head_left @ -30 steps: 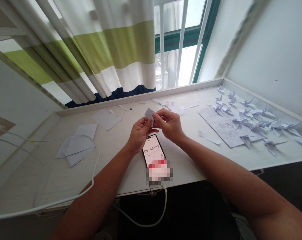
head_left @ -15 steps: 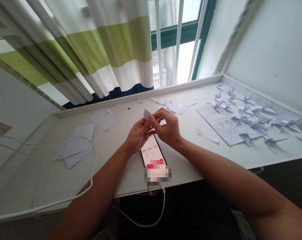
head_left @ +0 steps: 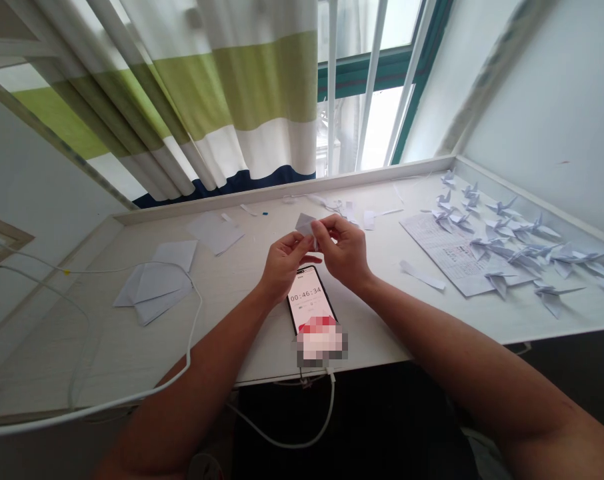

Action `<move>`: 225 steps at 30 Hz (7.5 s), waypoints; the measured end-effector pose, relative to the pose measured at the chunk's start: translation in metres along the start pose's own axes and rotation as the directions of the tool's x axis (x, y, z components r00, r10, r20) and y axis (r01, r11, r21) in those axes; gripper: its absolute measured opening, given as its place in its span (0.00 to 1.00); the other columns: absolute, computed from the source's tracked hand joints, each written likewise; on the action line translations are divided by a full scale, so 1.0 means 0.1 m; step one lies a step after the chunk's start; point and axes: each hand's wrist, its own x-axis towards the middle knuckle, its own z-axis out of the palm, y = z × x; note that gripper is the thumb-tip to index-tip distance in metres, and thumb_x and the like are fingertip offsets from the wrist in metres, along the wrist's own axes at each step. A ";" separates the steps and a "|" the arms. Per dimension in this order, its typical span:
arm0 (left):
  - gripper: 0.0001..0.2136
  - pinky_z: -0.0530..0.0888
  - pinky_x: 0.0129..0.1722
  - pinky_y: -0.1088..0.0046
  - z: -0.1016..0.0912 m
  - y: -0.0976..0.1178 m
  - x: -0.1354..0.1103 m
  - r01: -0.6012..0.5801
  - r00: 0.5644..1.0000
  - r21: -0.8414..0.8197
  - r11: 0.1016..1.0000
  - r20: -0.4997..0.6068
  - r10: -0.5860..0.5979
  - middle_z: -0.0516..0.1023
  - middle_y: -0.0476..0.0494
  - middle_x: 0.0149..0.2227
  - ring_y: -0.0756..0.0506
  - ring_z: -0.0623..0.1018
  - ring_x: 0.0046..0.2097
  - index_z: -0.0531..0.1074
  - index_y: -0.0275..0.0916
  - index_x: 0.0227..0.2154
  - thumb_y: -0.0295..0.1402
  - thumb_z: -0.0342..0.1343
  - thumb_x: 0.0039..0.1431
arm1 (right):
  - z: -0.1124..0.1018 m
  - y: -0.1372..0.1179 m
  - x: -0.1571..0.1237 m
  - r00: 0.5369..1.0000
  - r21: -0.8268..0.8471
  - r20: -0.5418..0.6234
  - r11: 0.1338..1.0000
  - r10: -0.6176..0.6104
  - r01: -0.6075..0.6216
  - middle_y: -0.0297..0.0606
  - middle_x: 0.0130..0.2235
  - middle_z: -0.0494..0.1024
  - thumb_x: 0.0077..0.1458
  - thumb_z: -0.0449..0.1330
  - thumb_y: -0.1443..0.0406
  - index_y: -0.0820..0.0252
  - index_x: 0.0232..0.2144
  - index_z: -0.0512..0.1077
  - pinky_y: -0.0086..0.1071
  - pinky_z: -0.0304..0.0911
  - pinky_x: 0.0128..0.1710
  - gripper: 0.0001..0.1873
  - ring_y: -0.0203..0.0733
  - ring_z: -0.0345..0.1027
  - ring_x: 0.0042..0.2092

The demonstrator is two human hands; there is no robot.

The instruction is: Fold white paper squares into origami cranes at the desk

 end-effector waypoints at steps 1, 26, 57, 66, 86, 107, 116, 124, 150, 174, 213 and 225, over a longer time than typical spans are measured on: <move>0.19 0.80 0.37 0.69 0.00 0.00 0.00 -0.005 1.000 0.008 1.000 -0.004 0.005 0.83 0.45 0.32 0.43 0.84 0.39 0.78 0.37 0.31 0.48 0.73 0.52 | 0.00 0.01 0.00 1.000 0.016 -0.004 1.000 0.023 -0.023 0.35 0.30 0.77 0.64 0.62 0.46 0.55 0.30 0.72 0.37 0.71 0.36 0.21 0.40 0.71 0.31; 0.21 0.76 0.28 0.73 -0.02 0.01 0.03 -0.073 0.997 0.141 0.987 -0.019 0.077 0.81 0.45 0.27 0.46 0.82 0.31 0.76 0.36 0.25 0.52 0.71 0.51 | 0.11 0.14 -0.02 0.985 0.300 0.034 0.939 0.168 -0.170 0.29 0.23 0.72 0.59 0.67 0.46 0.57 0.29 0.72 0.30 0.64 0.24 0.22 0.33 0.66 0.25; 0.17 0.78 0.35 0.72 0.00 0.03 -0.01 0.063 0.996 -0.010 0.998 0.066 -0.063 0.83 0.43 0.33 0.46 0.81 0.38 0.82 0.36 0.37 0.43 0.75 0.50 | 0.07 0.14 0.02 0.987 0.180 -0.092 0.977 0.133 -0.115 0.30 0.24 0.71 0.62 0.64 0.44 0.56 0.27 0.69 0.30 0.65 0.26 0.24 0.34 0.65 0.26; 0.18 0.77 0.38 0.69 -0.03 0.00 0.00 0.072 0.997 0.008 0.997 0.023 -0.073 0.86 0.41 0.35 0.45 0.83 0.38 0.83 0.36 0.38 0.42 0.76 0.48 | 0.09 0.17 0.00 0.982 0.262 -0.050 0.951 0.183 -0.164 0.29 0.24 0.71 0.59 0.64 0.42 0.55 0.29 0.69 0.28 0.64 0.20 0.25 0.33 0.64 0.23; 0.15 0.76 0.46 0.65 -0.05 0.05 0.02 0.154 0.987 -0.135 0.979 0.065 -0.147 0.86 0.41 0.33 0.48 0.82 0.34 0.82 0.34 0.31 0.38 0.77 0.47 | 0.00 0.16 0.08 0.994 0.180 0.042 0.978 0.097 -0.103 0.31 0.27 0.72 0.64 0.62 0.47 0.57 0.28 0.71 0.31 0.68 0.30 0.22 0.34 0.67 0.28; 0.16 0.78 0.45 0.64 -0.09 0.04 0.02 0.110 0.993 -0.070 0.992 0.049 -0.106 0.87 0.38 0.36 0.45 0.84 0.37 0.83 0.35 0.34 0.41 0.76 0.49 | -0.17 0.16 0.23 0.988 0.133 0.148 0.989 0.044 -0.064 0.34 0.33 0.80 0.58 0.68 0.57 0.57 0.34 0.76 0.37 0.72 0.40 0.10 0.40 0.75 0.36; 0.16 0.77 0.44 0.65 -0.08 0.04 0.02 0.068 0.997 0.003 0.998 0.035 -0.068 0.87 0.39 0.37 0.45 0.84 0.39 0.83 0.36 0.36 0.42 0.75 0.51 | -0.15 0.16 0.21 0.994 0.073 0.111 0.997 0.016 -0.024 0.35 0.34 0.81 0.60 0.66 0.58 0.56 0.35 0.76 0.40 0.74 0.43 0.09 0.41 0.77 0.36; 0.15 0.76 0.42 0.67 -0.12 -0.01 0.05 0.040 0.999 0.061 0.997 0.017 -0.041 0.86 0.42 0.34 0.47 0.82 0.36 0.82 0.37 0.37 0.43 0.73 0.53 | -0.14 0.13 0.18 0.995 -0.022 0.097 0.999 -0.039 0.042 0.37 0.36 0.81 0.62 0.64 0.61 0.56 0.35 0.76 0.41 0.74 0.43 0.05 0.42 0.77 0.38; 0.16 0.74 0.40 0.69 -0.09 0.02 0.05 -0.054 0.998 0.069 0.996 -0.024 0.056 0.84 0.44 0.30 0.49 0.79 0.33 0.82 0.37 0.33 0.45 0.74 0.52 | -0.06 0.15 0.16 0.989 0.230 0.141 0.970 0.040 -0.072 0.36 0.36 0.81 0.56 0.71 0.51 0.56 0.42 0.76 0.37 0.75 0.41 0.19 0.40 0.77 0.38; 0.16 0.73 0.40 0.71 -0.05 0.05 0.02 0.069 0.991 -0.116 0.991 0.119 -0.055 0.80 0.48 0.27 0.51 0.78 0.32 0.78 0.37 0.28 0.42 0.76 0.51 | -0.05 0.03 0.11 0.998 0.170 0.050 0.985 -0.035 0.026 0.30 0.26 0.75 0.61 0.68 0.56 0.58 0.26 0.74 0.32 0.66 0.31 0.16 0.35 0.69 0.29; 0.14 0.75 0.39 0.69 -0.03 0.07 -0.01 -0.064 0.997 0.058 0.996 0.046 0.061 0.84 0.45 0.31 0.48 0.81 0.34 0.82 0.39 0.34 0.45 0.72 0.54 | -0.02 0.00 0.06 0.999 0.169 -0.028 0.985 0.030 -0.025 0.31 0.28 0.77 0.64 0.63 0.55 0.55 0.30 0.75 0.34 0.70 0.32 0.13 0.37 0.72 0.30; 0.15 0.74 0.33 0.71 -0.08 0.06 0.06 -0.250 0.944 0.202 0.947 -0.169 0.285 0.83 0.46 0.30 0.49 0.80 0.31 0.82 0.38 0.34 0.45 0.73 0.53 | 0.02 0.01 0.06 0.995 0.166 0.003 0.981 0.096 -0.095 0.31 0.25 0.75 0.61 0.62 0.63 0.56 0.25 0.72 0.35 0.68 0.31 0.12 0.36 0.69 0.28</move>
